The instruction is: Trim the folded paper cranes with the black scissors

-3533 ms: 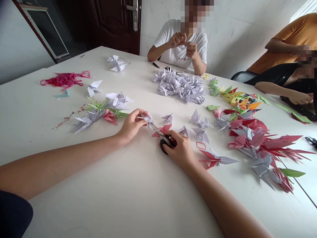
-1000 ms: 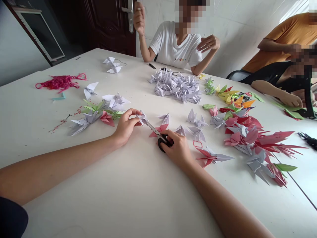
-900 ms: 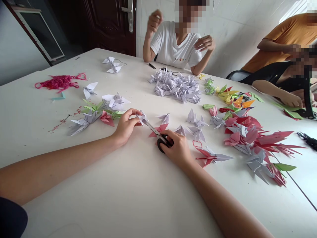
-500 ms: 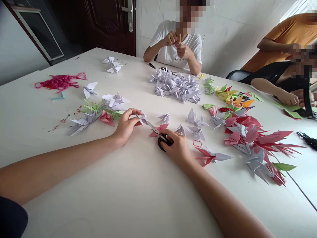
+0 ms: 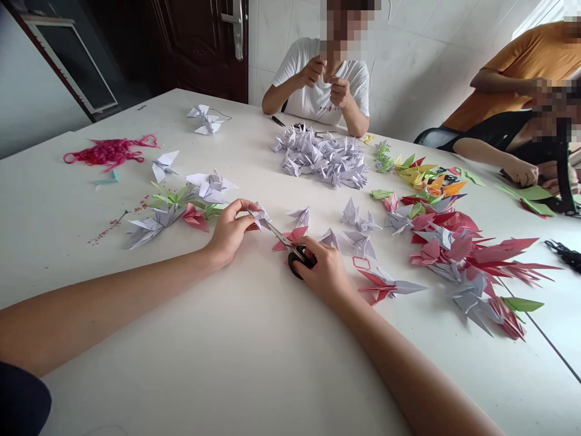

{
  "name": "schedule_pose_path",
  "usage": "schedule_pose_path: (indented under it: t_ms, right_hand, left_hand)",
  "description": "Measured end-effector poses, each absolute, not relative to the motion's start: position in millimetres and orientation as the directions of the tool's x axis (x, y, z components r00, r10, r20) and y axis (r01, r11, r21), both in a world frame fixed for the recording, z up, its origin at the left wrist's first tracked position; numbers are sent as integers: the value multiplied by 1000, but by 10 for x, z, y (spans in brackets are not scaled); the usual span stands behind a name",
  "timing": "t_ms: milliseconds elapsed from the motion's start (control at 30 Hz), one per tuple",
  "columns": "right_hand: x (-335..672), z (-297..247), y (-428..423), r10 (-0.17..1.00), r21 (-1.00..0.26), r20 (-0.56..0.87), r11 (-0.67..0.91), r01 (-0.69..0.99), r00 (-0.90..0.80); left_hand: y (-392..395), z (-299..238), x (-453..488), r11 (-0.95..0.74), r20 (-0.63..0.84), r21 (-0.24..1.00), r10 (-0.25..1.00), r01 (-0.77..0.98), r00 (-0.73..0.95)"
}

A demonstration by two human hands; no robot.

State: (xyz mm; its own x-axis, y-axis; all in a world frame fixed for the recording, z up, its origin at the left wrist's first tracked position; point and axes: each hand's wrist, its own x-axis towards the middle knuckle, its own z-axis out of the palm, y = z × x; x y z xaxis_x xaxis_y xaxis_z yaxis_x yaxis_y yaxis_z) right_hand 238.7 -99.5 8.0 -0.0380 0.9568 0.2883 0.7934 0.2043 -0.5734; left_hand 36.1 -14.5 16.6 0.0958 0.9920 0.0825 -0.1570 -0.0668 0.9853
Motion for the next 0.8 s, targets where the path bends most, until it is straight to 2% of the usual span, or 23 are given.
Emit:
schedule_pose_path:
  t_ms: [800]
  right_hand:
    - [2386, 77, -990, 950, -573, 311, 220, 789, -38]
  left_hand:
    - [-136, 149, 364, -58, 72, 981, 995, -187, 69]
